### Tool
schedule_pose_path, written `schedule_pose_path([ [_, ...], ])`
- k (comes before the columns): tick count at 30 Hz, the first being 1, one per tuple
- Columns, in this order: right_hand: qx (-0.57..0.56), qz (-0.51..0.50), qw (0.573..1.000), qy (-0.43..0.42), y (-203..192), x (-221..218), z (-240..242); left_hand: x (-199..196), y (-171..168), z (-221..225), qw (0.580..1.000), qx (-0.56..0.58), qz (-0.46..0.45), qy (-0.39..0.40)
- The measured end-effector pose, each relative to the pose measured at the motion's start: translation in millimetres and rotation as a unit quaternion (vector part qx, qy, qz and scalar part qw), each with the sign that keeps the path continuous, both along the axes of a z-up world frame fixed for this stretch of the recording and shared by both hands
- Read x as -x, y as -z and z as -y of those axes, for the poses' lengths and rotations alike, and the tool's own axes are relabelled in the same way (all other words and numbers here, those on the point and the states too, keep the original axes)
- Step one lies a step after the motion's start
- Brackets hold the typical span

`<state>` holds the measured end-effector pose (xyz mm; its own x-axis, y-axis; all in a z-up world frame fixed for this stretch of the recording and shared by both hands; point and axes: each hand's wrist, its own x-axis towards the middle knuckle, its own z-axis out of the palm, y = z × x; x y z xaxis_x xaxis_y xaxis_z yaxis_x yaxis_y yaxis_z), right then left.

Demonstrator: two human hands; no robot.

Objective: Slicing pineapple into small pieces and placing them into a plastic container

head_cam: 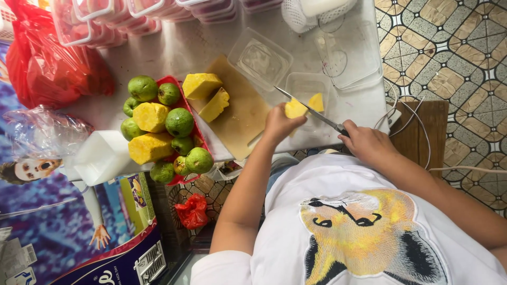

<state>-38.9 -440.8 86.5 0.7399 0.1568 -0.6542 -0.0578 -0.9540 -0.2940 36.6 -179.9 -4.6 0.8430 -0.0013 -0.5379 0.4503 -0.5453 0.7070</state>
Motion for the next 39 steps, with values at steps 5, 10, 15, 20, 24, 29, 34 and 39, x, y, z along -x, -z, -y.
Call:
schedule_pose_path([
  [5,-0.027,0.01,0.999,0.028,10.3,6.9,14.9,0.9,-17.6,-13.6,0.988,0.134,-0.042,-0.067],
  [10,-0.032,0.026,0.999,0.026,-4.6,12.9,21.2,12.5,-3.7,-14.4,0.929,0.302,-0.149,-0.15],
  [15,-0.004,0.073,0.997,0.007,8.0,20.8,37.7,12.3,7.4,-5.8,0.867,0.401,-0.201,-0.218],
  [20,-0.001,0.176,0.984,-0.036,32.4,29.4,57.4,1.6,-50.1,2.0,0.91,0.324,-0.199,-0.166],
  [24,0.025,0.246,0.964,-0.095,37.5,34.2,64.8,-6.3,-60.7,4.8,0.952,0.206,-0.201,-0.109],
  [29,0.05,0.232,0.965,-0.107,34.8,35.8,64.8,-9.4,-72.9,6.9,0.966,0.152,-0.184,-0.096],
  [34,0.076,0.141,0.983,-0.092,23.4,29.5,56.0,-9.5,-59.6,9.9,0.979,0.115,-0.146,-0.078],
  [39,0.061,0.079,0.994,-0.041,8.2,27.0,30.2,-2.8,-27.5,10.6,0.988,0.12,-0.067,-0.069],
])
